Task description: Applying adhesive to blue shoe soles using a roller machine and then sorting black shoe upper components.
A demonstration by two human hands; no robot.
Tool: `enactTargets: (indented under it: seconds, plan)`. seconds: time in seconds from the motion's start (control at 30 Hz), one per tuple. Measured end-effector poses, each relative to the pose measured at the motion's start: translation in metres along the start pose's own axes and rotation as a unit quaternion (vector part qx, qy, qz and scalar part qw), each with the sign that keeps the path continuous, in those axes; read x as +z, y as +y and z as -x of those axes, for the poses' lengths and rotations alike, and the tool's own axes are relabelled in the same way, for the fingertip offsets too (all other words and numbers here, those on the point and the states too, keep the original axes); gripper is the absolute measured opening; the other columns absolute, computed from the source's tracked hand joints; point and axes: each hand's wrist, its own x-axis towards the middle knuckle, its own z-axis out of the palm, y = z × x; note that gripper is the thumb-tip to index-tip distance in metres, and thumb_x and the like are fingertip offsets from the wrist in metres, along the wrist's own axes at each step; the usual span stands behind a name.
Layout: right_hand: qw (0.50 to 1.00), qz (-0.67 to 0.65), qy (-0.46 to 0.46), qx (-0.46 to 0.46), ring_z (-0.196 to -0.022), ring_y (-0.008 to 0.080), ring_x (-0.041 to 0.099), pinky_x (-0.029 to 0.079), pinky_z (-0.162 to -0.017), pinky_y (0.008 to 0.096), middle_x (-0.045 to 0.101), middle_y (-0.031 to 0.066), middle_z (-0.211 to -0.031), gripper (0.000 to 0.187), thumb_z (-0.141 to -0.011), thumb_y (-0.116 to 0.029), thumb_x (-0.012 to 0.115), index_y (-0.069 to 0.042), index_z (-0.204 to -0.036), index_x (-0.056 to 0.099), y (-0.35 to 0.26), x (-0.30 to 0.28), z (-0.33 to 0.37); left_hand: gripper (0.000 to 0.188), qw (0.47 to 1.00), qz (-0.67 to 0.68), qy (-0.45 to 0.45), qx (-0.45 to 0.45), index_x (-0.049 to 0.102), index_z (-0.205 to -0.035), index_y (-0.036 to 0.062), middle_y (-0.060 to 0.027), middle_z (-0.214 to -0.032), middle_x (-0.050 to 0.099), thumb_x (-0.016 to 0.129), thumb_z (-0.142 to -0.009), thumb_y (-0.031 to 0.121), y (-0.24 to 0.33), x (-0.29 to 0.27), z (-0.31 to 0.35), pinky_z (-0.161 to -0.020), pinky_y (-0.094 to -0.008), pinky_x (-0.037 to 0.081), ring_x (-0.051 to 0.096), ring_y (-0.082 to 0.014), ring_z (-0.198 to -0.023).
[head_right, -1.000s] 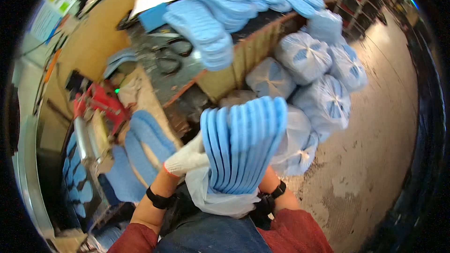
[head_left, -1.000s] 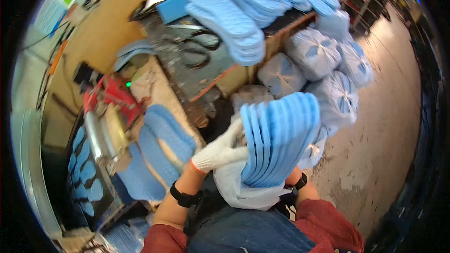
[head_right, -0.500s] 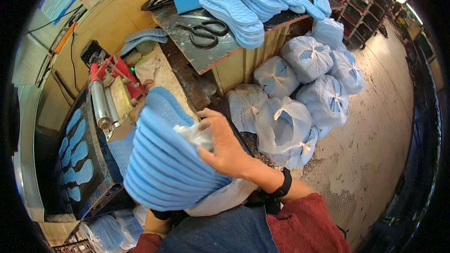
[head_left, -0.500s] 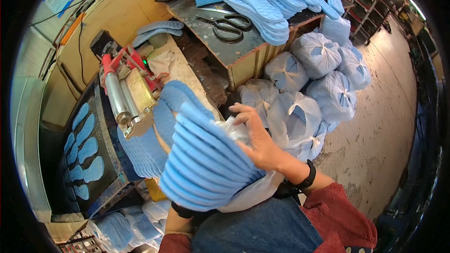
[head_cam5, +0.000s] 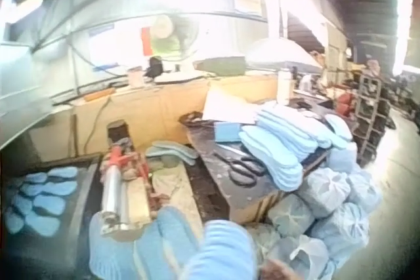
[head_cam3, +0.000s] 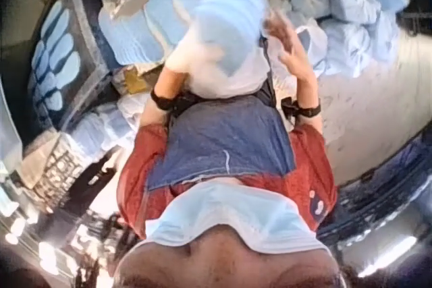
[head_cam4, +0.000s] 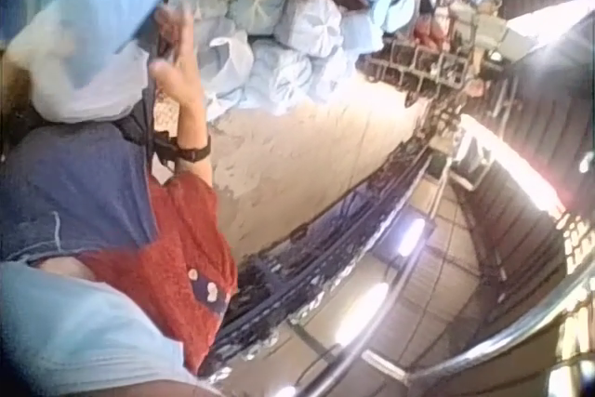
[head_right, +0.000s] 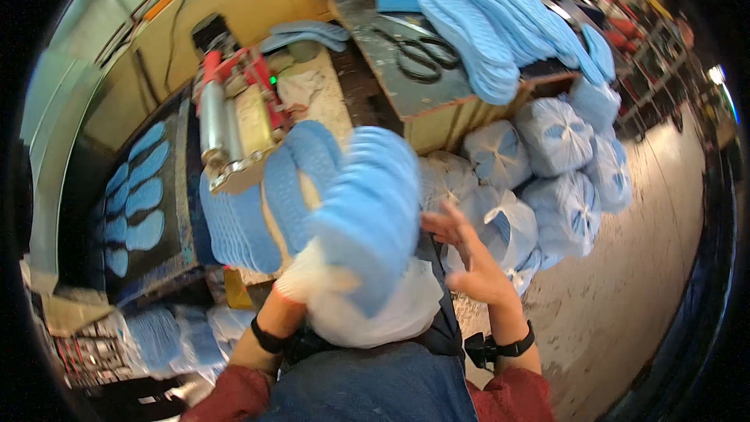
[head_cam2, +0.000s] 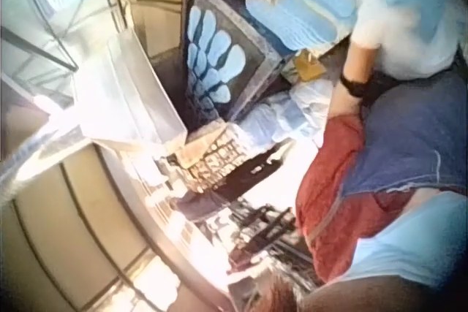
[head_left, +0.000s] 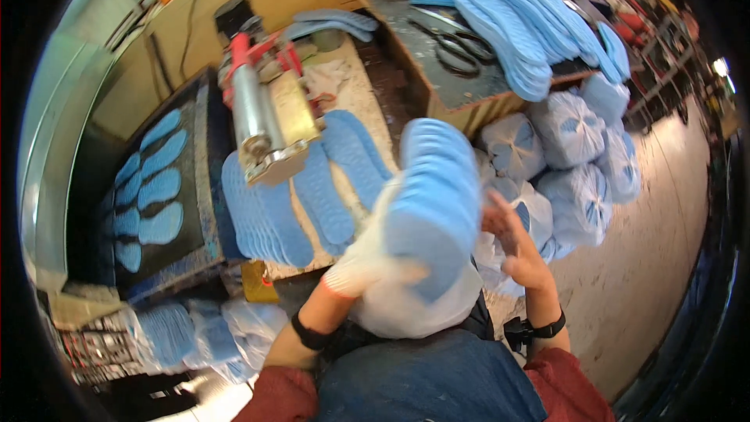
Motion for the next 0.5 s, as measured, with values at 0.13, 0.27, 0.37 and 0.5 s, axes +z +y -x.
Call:
enactTargets:
  seconds: [0.13, 0.27, 0.37, 0.5]
  plan:
    - [0.972, 0.182, 0.065, -0.135, -0.132, 0.0277, 0.034, 0.026, -0.108, 0.0402, 0.036, 0.0188, -0.142, 0.133, -0.056, -0.064, 0.079, -0.002, -0.148, 0.007, -0.015, 0.034, -0.029, 0.114, 0.993, -0.045, 0.107, -0.01, 0.019, -0.142, 0.0006, -0.0235, -0.137, 0.033, 0.083, -0.055, 0.038, 0.023, 0.043, -0.024, -0.102, -0.0448, 0.037, 0.04, -0.036, -0.127]
    - [0.983, -0.076, 0.159, 0.057, -0.132, 0.0276, 0.034, 0.027, -0.108, 0.0399, 0.037, 0.0174, -0.141, 0.123, -0.056, -0.053, 0.08, -0.002, -0.147, 0.015, -0.002, 0.031, -0.04, 0.106, 0.973, -0.202, 0.106, 0.011, 0.021, -0.141, 0.0019, -0.0295, -0.135, 0.035, 0.077, -0.063, 0.046, 0.015, 0.03, -0.011, -0.099, -0.0454, 0.039, 0.043, -0.0445, -0.122]
    - [0.979, -0.114, 0.159, 0.062, -0.131, 0.0275, 0.036, 0.028, -0.107, 0.0395, 0.038, 0.0162, -0.141, 0.116, -0.057, -0.049, 0.078, -0.002, -0.146, 0.021, -0.002, 0.024, -0.057, 0.081, 0.988, -0.127, 0.079, -0.021, 0.036, -0.135, 0.0009, -0.0281, -0.126, 0.047, 0.07, -0.074, 0.043, -0.022, 0.009, 0.001, -0.095, -0.0419, 0.043, 0.051, -0.0414, -0.114]
    - [0.988, -0.015, 0.136, -0.064, -0.127, 0.0269, 0.04, 0.031, -0.105, 0.0375, 0.039, 0.0151, -0.139, 0.11, -0.058, -0.044, 0.079, -0.001, -0.144, 0.025, -0.032, 0.024, -0.111, 0.037, 0.978, -0.182, -0.101, 0.0, 0.061, -0.106, -0.0004, -0.0242, -0.09, 0.066, 0.051, -0.089, 0.031, -0.061, -0.007, 0.048, -0.074, -0.0391, 0.051, 0.066, -0.0332, -0.082]
